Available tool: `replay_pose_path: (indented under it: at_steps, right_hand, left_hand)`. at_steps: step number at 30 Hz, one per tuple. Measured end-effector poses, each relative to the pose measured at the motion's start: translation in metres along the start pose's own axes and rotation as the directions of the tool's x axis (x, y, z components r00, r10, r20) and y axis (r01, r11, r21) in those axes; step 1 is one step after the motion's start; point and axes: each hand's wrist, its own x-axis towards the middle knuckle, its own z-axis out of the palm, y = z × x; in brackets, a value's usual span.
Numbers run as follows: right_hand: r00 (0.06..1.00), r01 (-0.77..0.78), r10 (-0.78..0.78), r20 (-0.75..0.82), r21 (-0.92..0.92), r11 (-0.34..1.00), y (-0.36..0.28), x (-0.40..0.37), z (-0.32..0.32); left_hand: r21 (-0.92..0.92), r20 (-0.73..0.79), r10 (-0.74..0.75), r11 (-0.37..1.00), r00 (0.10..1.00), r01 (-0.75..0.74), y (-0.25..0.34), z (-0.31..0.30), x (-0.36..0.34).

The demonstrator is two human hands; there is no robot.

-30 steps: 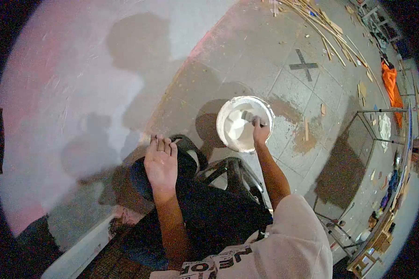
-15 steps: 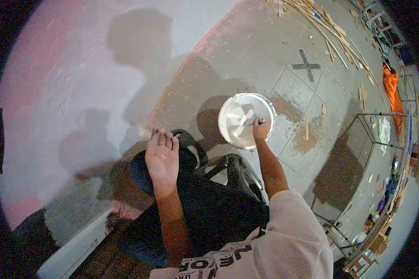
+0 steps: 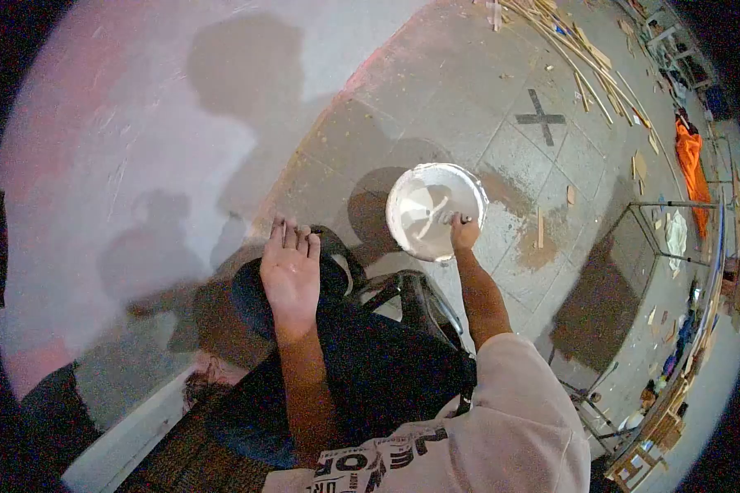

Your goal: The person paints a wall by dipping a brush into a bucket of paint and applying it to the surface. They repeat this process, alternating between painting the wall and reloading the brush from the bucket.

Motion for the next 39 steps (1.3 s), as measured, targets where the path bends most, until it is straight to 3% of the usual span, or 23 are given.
replay_pose_path:
  at_steps: [1, 3, 4, 7, 10, 11, 14, 17, 20, 22, 23, 25, 28, 30, 33, 39]
  right_hand:
    - [0.998, -0.062, 0.062, -0.003, 0.006, 0.998, 0.004, 0.002, -0.002]
    - [0.984, -0.18, 0.181, -0.009, 0.031, 0.983, 0.013, 0.008, -0.002]
    - [0.958, -0.278, 0.285, -0.014, 0.184, 0.943, 0.004, 0.008, -0.005]
    - [0.851, -0.46, 0.521, 0.069, 0.575, 0.676, -0.017, 0.01, -0.022]
    - [0.691, -0.554, 0.689, 0.217, 0.771, 0.314, -0.045, 0.024, -0.036]
    - [0.731, -0.523, 0.618, 0.289, 0.82, 0.235, -0.047, 0.028, -0.038]
    - [0.771, -0.505, 0.4, 0.496, 0.858, -0.092, -0.083, 0.039, -0.049]
    - [0.792, -0.523, 0.201, 0.576, 0.811, -0.264, -0.17, 0.042, -0.073]
    - [0.789, -0.558, -0.045, 0.613, 0.684, -0.469, -0.259, 0.053, -0.087]
    - [0.76, -0.609, -0.247, 0.601, 0.527, -0.592, -0.315, 0.07, -0.088]
    - [0.798, -0.584, -0.296, 0.524, 0.556, -0.591, -0.352, 0.072, -0.09]
    - [0.772, -0.627, -0.423, 0.474, 0.466, -0.624, -0.428, 0.068, -0.103]
    - [0.77, -0.638, -0.526, 0.363, 0.465, -0.614, -0.542, 0.054, -0.12]
    - [0.759, -0.648, -0.554, 0.343, 0.481, -0.59, -0.609, 0.034, -0.126]
    - [0.589, -0.804, -0.735, 0.335, 0.332, -0.493, -0.698, -0.01, -0.128]
    - [0.344, -0.936, -0.9, 0.267, 0.169, -0.308, -0.823, -0.112, -0.114]
  left_hand:
    - [-0.001, 0.02, 0.017, 1.0, 1.0, -0.017, 0.001, 0.002, -0.001]
    - [0.034, 0.152, 0.215, 0.974, 0.965, -0.222, 0.002, 0.012, -0.007]
    - [0.04, 0.223, 0.307, 0.945, 0.925, -0.324, 0.004, 0.016, -0.009]
    - [0.088, 0.286, 0.429, 0.879, 0.857, -0.469, 0.012, 0.02, -0.023]
    - [0.191, 0.374, 0.515, 0.771, 0.771, -0.607, 0.036, 0.022, -0.051]
    - [0.181, 0.527, 0.508, 0.716, 0.681, -0.674, 0.051, 0.02, -0.061]
    - [0.229, 0.583, 0.563, 0.578, 0.586, -0.783, 0.101, 0.013, -0.091]
    - [0.241, 0.474, 0.734, 0.423, 0.486, -0.874, 0.156, 0.02, -0.119]
    - [0.318, 0.522, 0.74, 0.293, 0.424, -0.902, 0.209, 0.005, -0.147]
    - [0.385, 0.46, 0.791, 0.231, 0.403, -0.893, 0.23, -0.026, -0.163]
    - [0.417, 0.429, 0.814, 0.205, 0.391, -0.886, 0.239, -0.045, -0.166]
    - [0.408, 0.4, 0.809, 0.263, 0.43, -0.874, 0.256, -0.097, -0.166]
    - [0.471, 0.308, 0.834, 0.285, 0.458, -0.835, 0.273, -0.116, -0.179]
    - [0.533, 0.282, 0.859, 0.229, 0.426, -0.815, 0.286, -0.121, -0.191]
    - [0.591, 0.341, 0.859, 0.119, 0.381, -0.797, 0.302, -0.151, -0.196]
    - [0.569, 0.317, 0.885, 0.11, 0.341, -0.815, 0.303, -0.152, -0.226]
